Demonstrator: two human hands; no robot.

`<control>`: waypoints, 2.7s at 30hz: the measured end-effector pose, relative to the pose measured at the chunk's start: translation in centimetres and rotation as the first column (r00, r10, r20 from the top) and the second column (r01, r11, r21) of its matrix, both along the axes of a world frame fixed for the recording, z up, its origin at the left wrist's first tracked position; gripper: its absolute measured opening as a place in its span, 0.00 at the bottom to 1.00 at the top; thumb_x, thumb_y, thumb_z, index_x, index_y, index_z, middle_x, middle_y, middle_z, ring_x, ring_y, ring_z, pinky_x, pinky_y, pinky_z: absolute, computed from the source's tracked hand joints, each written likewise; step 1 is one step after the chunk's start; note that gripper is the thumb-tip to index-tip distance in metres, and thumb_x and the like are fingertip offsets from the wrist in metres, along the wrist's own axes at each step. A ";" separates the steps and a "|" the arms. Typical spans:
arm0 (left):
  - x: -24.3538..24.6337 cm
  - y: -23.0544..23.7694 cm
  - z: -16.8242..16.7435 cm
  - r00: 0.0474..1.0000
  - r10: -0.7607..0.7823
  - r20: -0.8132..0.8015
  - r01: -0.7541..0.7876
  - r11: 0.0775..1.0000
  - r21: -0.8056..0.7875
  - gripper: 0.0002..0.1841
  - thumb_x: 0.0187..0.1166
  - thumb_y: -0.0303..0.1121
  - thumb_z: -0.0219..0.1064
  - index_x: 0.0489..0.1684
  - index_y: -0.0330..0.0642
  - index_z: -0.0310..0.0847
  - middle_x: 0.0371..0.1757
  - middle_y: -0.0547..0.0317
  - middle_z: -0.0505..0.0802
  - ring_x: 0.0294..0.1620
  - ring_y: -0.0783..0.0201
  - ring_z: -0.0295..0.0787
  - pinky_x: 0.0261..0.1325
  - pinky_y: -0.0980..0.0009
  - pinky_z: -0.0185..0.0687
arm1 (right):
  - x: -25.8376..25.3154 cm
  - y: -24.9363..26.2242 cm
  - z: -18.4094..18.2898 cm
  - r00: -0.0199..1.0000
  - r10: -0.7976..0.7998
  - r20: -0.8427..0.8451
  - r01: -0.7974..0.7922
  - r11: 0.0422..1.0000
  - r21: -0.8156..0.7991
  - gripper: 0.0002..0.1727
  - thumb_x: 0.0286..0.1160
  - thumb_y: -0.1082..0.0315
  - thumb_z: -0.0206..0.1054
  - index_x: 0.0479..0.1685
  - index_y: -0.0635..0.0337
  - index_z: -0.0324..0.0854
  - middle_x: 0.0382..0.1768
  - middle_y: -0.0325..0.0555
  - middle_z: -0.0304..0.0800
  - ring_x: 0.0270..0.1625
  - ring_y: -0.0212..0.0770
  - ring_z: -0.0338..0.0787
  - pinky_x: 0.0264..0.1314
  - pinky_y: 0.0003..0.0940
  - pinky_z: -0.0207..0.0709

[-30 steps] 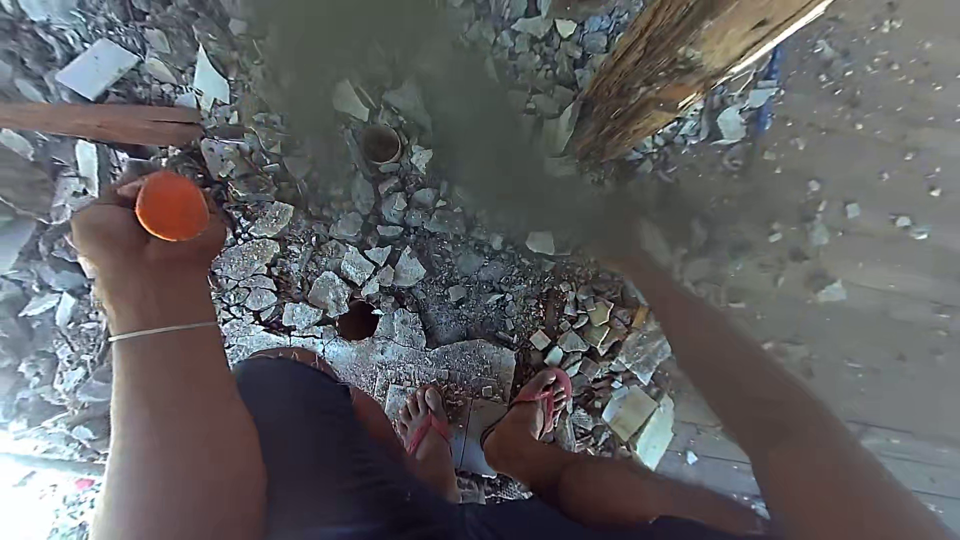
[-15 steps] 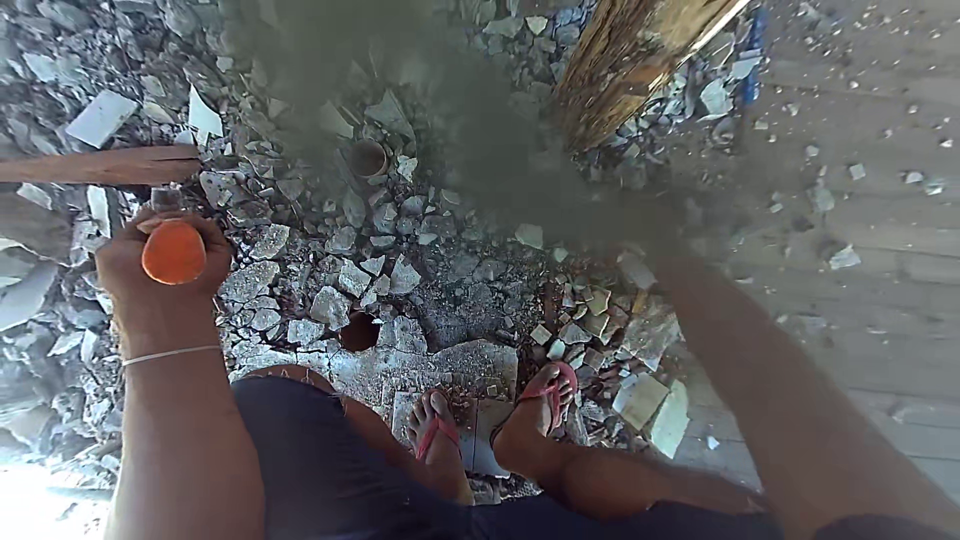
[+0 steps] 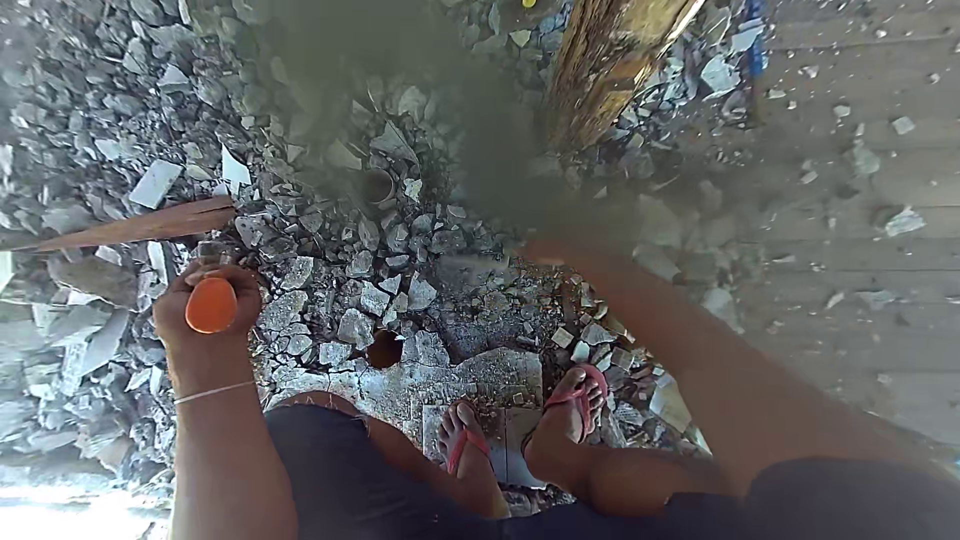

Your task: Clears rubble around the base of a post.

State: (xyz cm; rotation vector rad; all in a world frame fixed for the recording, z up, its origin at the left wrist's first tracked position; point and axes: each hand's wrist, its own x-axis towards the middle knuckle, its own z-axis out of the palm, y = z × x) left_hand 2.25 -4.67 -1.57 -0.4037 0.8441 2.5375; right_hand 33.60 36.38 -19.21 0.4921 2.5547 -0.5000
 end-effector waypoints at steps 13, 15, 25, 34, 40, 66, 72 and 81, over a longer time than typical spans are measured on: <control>0.9 1.0 0.6 0.999 -0.040 0.034 0.039 0.999 0.037 0.24 0.93 0.43 0.37 0.27 0.46 0.72 0.21 0.63 0.82 0.22 0.72 0.84 0.31 0.81 0.84 | -4.5 -0.7 10.5 0.963 0.002 0.269 -0.012 0.999 0.036 0.38 0.82 0.30 0.55 0.56 0.60 0.87 0.57 0.66 0.89 0.63 0.68 0.88 0.58 0.71 0.77; 1.1 1.2 0.3 0.997 -0.071 0.033 0.068 0.994 0.082 0.24 0.93 0.43 0.37 0.27 0.46 0.72 0.23 0.63 0.83 0.23 0.72 0.84 0.32 0.81 0.84 | -5.2 -1.6 10.2 0.959 0.039 0.282 -0.056 0.997 0.054 0.36 0.85 0.34 0.57 0.56 0.63 0.86 0.57 0.66 0.89 0.62 0.68 0.88 0.56 0.70 0.77; 2.1 2.8 1.6 0.993 -0.102 0.051 0.098 0.992 0.079 0.22 0.94 0.42 0.39 0.30 0.46 0.73 0.23 0.64 0.82 0.22 0.73 0.83 0.30 0.82 0.83 | -5.8 1.7 10.3 0.940 -0.325 0.105 0.318 0.945 0.077 0.33 0.90 0.42 0.53 0.64 0.66 0.84 0.62 0.70 0.88 0.67 0.71 0.86 0.63 0.73 0.74; 1.8 3.3 0.8 0.999 0.011 0.035 -0.006 0.993 -0.116 0.23 0.93 0.44 0.36 0.26 0.49 0.70 0.19 0.66 0.81 0.20 0.72 0.83 0.28 0.79 0.84 | -1.7 5.9 13.6 0.937 -0.342 -0.066 0.342 0.940 -0.016 0.43 0.85 0.28 0.45 0.57 0.61 0.87 0.50 0.68 0.90 0.55 0.71 0.90 0.55 0.75 0.78; 2.7 3.2 1.0 0.993 -0.108 0.052 0.107 0.994 0.020 0.23 0.93 0.42 0.37 0.30 0.46 0.73 0.22 0.64 0.83 0.21 0.72 0.83 0.29 0.81 0.84 | -0.5 2.8 10.7 0.930 -0.212 0.302 0.229 0.973 -0.024 0.34 0.86 0.37 0.57 0.68 0.59 0.84 0.68 0.70 0.84 0.72 0.73 0.81 0.66 0.76 0.71; 2.3 4.5 0.1 0.999 -0.032 -0.006 0.030 0.978 -0.204 0.27 0.93 0.41 0.33 0.22 0.43 0.71 0.15 0.62 0.82 0.16 0.71 0.83 0.24 0.79 0.83 | -1.1 7.9 12.0 0.981 -0.181 0.067 0.175 0.981 0.083 0.39 0.77 0.26 0.56 0.49 0.57 0.89 0.52 0.66 0.91 0.58 0.73 0.88 0.50 0.77 0.76; 2.4 4.7 0.2 0.996 -0.084 0.034 0.086 0.993 -0.078 0.29 0.93 0.43 0.33 0.21 0.42 0.72 0.17 0.62 0.84 0.17 0.70 0.84 0.25 0.78 0.85 | -1.0 4.8 9.7 0.962 -0.072 0.262 0.068 0.997 0.026 0.31 0.82 0.39 0.64 0.61 0.61 0.87 0.62 0.69 0.86 0.67 0.72 0.83 0.58 0.74 0.74; 2.4 5.4 -0.4 0.998 -0.068 0.018 0.070 0.983 -0.173 0.28 0.93 0.40 0.33 0.19 0.43 0.71 0.15 0.62 0.83 0.17 0.70 0.84 0.24 0.78 0.83 | -0.2 3.4 9.2 0.972 -0.053 0.228 0.046 0.998 0.035 0.31 0.82 0.39 0.62 0.53 0.62 0.89 0.57 0.67 0.88 0.63 0.69 0.86 0.55 0.69 0.77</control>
